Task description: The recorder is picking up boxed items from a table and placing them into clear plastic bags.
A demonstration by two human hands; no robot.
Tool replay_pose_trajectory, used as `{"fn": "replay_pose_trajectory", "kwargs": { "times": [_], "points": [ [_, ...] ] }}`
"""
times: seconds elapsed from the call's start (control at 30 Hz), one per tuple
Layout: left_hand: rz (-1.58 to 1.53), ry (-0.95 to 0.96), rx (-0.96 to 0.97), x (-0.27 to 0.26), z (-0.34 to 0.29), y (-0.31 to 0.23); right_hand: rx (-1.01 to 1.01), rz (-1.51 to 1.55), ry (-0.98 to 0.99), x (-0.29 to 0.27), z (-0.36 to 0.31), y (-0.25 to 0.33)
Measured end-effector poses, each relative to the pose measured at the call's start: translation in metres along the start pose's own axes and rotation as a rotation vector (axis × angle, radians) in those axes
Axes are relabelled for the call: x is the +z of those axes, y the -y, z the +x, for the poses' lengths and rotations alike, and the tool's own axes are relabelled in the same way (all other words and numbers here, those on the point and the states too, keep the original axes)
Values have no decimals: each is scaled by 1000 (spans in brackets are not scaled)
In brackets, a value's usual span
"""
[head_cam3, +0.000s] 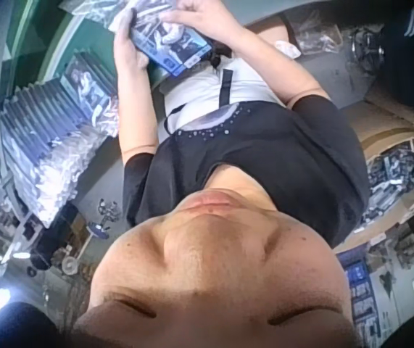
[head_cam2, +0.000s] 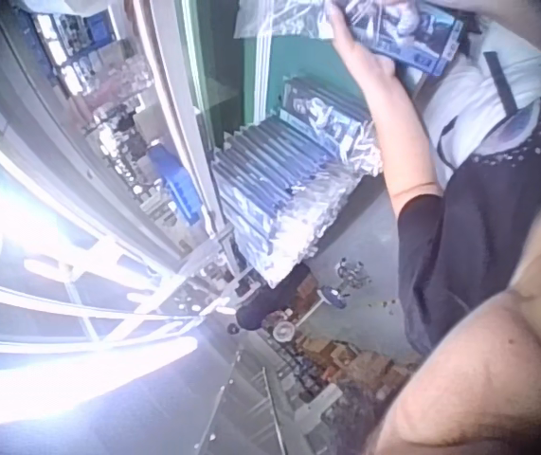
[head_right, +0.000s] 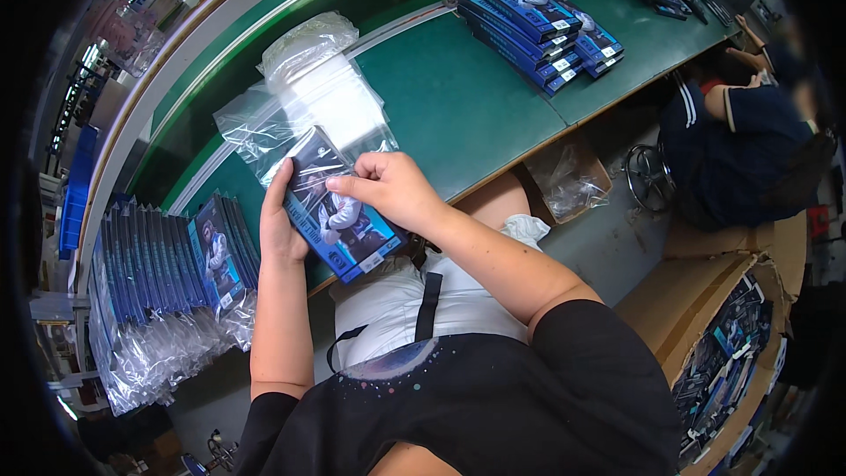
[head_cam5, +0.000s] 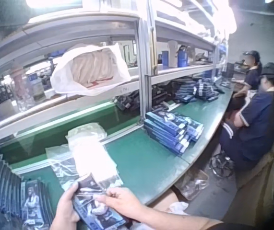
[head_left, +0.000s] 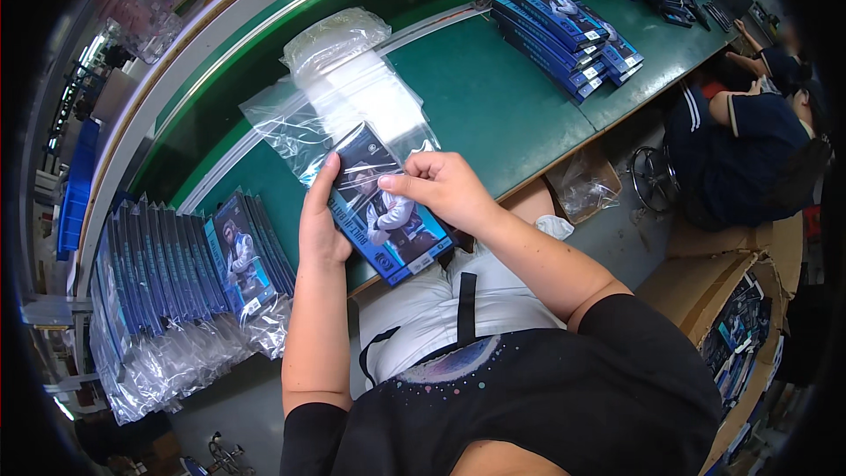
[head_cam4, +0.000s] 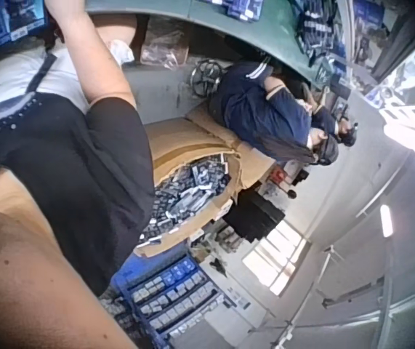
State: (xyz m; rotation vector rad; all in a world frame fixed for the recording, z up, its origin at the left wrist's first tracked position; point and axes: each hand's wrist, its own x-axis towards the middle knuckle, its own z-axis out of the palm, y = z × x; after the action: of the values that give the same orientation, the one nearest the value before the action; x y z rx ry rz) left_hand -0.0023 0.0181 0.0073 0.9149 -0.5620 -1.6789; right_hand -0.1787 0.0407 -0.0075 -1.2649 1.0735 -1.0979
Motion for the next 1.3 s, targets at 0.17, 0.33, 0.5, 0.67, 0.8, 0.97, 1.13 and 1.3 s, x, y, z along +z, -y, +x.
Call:
{"fn": "replay_pose_trajectory", "kwargs": {
  "times": [0.17,0.33,0.5,0.67,0.8,0.97,1.13,1.3],
  "points": [
    [-133,56,-11,-10,6,-29,-123,-158,355,-12,-18,23],
    [123,113,13,34,-38,4,-560,-246,-49,-11,-12,28],
    [173,561,-129,34,-57,12,-999,-246,-493,-26,-42,58],
    [125,452,-218,47,-69,6,-964,-371,-57,0,-46,56],
    [301,308,-154,23,-74,-6,-891,-268,271,25,-49,52],
    [778,-60,788,11,-97,-39,-971,-657,-126,-47,6,77],
    [1696,-369,705,-76,-112,-57,-770,-1375,-797,-191,98,86],
    [1917,-589,734,-59,-103,-46,188,-1393,-626,-255,104,59]
  ]
}}
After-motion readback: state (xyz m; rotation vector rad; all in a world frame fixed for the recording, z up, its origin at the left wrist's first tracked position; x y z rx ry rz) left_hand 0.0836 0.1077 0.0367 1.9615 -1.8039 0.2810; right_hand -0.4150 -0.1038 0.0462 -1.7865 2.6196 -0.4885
